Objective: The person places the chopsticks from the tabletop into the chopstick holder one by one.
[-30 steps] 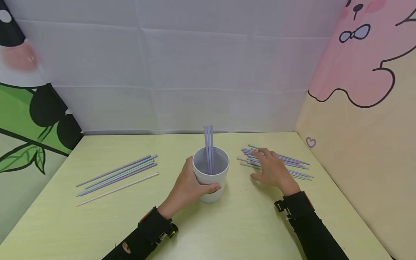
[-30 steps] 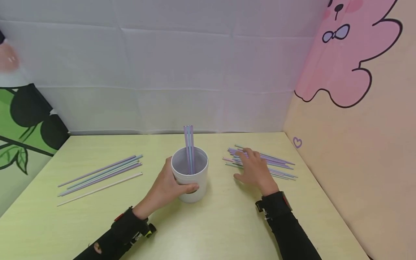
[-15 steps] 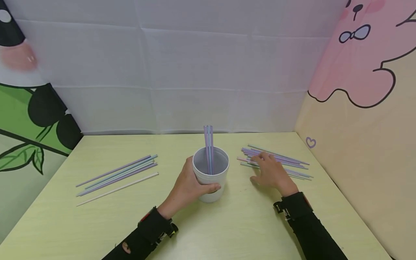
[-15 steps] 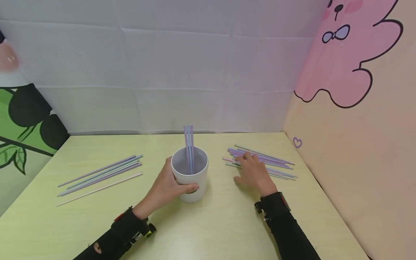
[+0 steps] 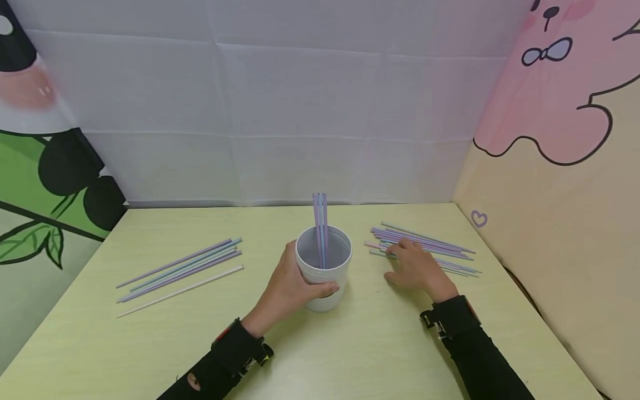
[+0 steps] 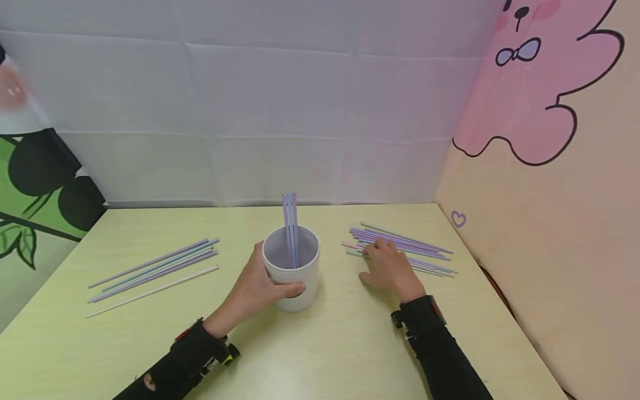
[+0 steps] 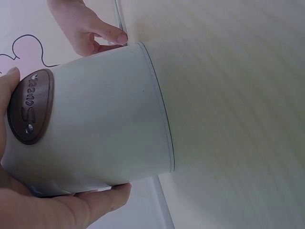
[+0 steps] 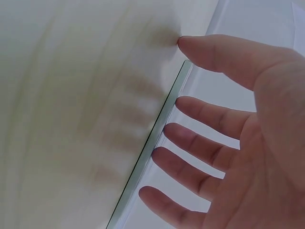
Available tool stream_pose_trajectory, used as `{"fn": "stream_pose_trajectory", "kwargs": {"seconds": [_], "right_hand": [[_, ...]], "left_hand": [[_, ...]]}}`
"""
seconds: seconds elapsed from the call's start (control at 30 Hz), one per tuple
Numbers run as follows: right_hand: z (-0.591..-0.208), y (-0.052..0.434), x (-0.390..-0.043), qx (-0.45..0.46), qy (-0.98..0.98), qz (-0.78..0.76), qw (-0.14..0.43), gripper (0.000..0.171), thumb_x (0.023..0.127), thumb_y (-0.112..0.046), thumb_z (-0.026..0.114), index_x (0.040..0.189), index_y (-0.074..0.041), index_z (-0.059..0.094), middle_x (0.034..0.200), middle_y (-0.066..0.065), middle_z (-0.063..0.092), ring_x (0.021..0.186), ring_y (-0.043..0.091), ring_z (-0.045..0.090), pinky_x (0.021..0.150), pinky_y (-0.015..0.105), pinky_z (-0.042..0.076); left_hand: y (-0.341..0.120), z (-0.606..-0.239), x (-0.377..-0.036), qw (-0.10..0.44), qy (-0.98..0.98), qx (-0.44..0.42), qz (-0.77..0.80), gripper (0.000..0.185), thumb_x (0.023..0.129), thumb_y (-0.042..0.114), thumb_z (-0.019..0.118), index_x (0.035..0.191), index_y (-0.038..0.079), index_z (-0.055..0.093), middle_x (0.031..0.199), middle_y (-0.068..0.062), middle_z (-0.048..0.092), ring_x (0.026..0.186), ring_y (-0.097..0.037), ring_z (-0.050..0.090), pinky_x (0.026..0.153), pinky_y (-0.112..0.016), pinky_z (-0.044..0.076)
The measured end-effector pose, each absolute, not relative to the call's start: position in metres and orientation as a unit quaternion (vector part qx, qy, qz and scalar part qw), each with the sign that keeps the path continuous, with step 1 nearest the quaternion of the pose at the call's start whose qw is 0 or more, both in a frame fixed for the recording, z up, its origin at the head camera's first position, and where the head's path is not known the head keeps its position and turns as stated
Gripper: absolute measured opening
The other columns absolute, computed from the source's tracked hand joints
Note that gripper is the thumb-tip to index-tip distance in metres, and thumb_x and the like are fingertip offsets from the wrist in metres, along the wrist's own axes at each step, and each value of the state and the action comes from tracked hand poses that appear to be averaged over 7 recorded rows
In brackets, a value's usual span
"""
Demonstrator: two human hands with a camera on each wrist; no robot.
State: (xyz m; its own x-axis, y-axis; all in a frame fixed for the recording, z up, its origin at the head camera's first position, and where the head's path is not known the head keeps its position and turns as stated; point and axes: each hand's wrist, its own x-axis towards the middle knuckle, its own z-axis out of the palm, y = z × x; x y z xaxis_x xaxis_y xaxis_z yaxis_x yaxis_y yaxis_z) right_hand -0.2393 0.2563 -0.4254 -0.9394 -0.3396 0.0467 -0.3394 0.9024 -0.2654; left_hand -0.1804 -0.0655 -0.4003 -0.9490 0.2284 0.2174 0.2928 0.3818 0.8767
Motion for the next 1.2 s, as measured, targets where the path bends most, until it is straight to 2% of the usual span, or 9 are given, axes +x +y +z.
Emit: {"fn": "stream_pose_trajectory", "kwargs": {"seconds": [0.23, 0.37, 0.6, 0.83, 1.03, 1.2], "right_hand": [[-0.426, 0.258, -0.239, -0.176, 0.974, -0.143, 0.01, 0.049, 0.093, -0.03, 0.079, 0.133, -0.005, 0.067, 0.133, 0.02, 0.059, 0.12, 0.041, 0.056, 0.099, 0.059, 0.052], [-0.425, 0.257, -0.239, -0.177, 0.973, -0.146, 0.017, 0.045, 0.093, -0.026, 0.077, 0.132, -0.004, 0.068, 0.129, 0.018, 0.06, 0.114, 0.037, 0.057, 0.097, 0.056, 0.053], [-0.422, 0.257, -0.24, -0.186, 0.969, -0.158, 0.027, 0.033, 0.091, -0.002, 0.069, 0.124, -0.005, 0.07, 0.115, 0.014, 0.064, 0.099, 0.029, 0.06, 0.087, 0.049, 0.055], [-0.42, 0.257, -0.238, -0.196, 0.966, -0.164, 0.023, 0.02, 0.096, 0.003, 0.068, 0.113, -0.006, 0.072, 0.102, 0.01, 0.068, 0.092, 0.026, 0.062, 0.084, 0.046, 0.056], [-0.418, 0.257, -0.236, -0.206, 0.965, -0.161, 0.018, 0.019, 0.095, 0.005, 0.069, 0.109, -0.007, 0.073, 0.099, 0.008, 0.069, 0.091, 0.026, 0.063, 0.085, 0.046, 0.056], [-0.412, 0.259, -0.235, -0.21, 0.962, -0.174, 0.019, 0.022, 0.096, 0.008, 0.066, 0.112, -0.006, 0.073, 0.1, 0.009, 0.069, 0.093, 0.026, 0.063, 0.085, 0.046, 0.056]], "left_hand": [[-0.065, -0.4, -0.18, 0.026, -0.825, -0.158, -0.541, 0.114, 0.071, 0.033, 0.102, 0.158, 0.019, 0.03, 0.147, -0.002, 0.049, 0.129, -0.022, 0.055, 0.109, -0.048, 0.048], [-0.065, -0.399, -0.18, 0.026, -0.824, -0.158, -0.543, 0.114, 0.07, 0.033, 0.102, 0.158, 0.019, 0.03, 0.147, -0.002, 0.049, 0.128, -0.022, 0.055, 0.108, -0.048, 0.049], [-0.065, -0.399, -0.179, 0.029, -0.826, -0.159, -0.541, 0.114, 0.071, 0.033, 0.102, 0.159, 0.019, 0.03, 0.147, -0.002, 0.049, 0.129, -0.023, 0.055, 0.109, -0.049, 0.048], [-0.064, -0.398, -0.178, 0.028, -0.826, -0.158, -0.54, 0.114, 0.071, 0.032, 0.102, 0.158, 0.019, 0.031, 0.147, -0.002, 0.049, 0.129, -0.022, 0.054, 0.109, -0.048, 0.048], [-0.064, -0.398, -0.178, 0.027, -0.828, -0.154, -0.538, 0.114, 0.071, 0.032, 0.102, 0.158, 0.018, 0.03, 0.146, -0.002, 0.049, 0.128, -0.022, 0.055, 0.108, -0.048, 0.048], [-0.063, -0.397, -0.178, 0.031, -0.828, -0.155, -0.538, 0.113, 0.071, 0.029, 0.102, 0.158, 0.017, 0.031, 0.146, -0.003, 0.05, 0.128, -0.023, 0.055, 0.109, -0.047, 0.048]]}}
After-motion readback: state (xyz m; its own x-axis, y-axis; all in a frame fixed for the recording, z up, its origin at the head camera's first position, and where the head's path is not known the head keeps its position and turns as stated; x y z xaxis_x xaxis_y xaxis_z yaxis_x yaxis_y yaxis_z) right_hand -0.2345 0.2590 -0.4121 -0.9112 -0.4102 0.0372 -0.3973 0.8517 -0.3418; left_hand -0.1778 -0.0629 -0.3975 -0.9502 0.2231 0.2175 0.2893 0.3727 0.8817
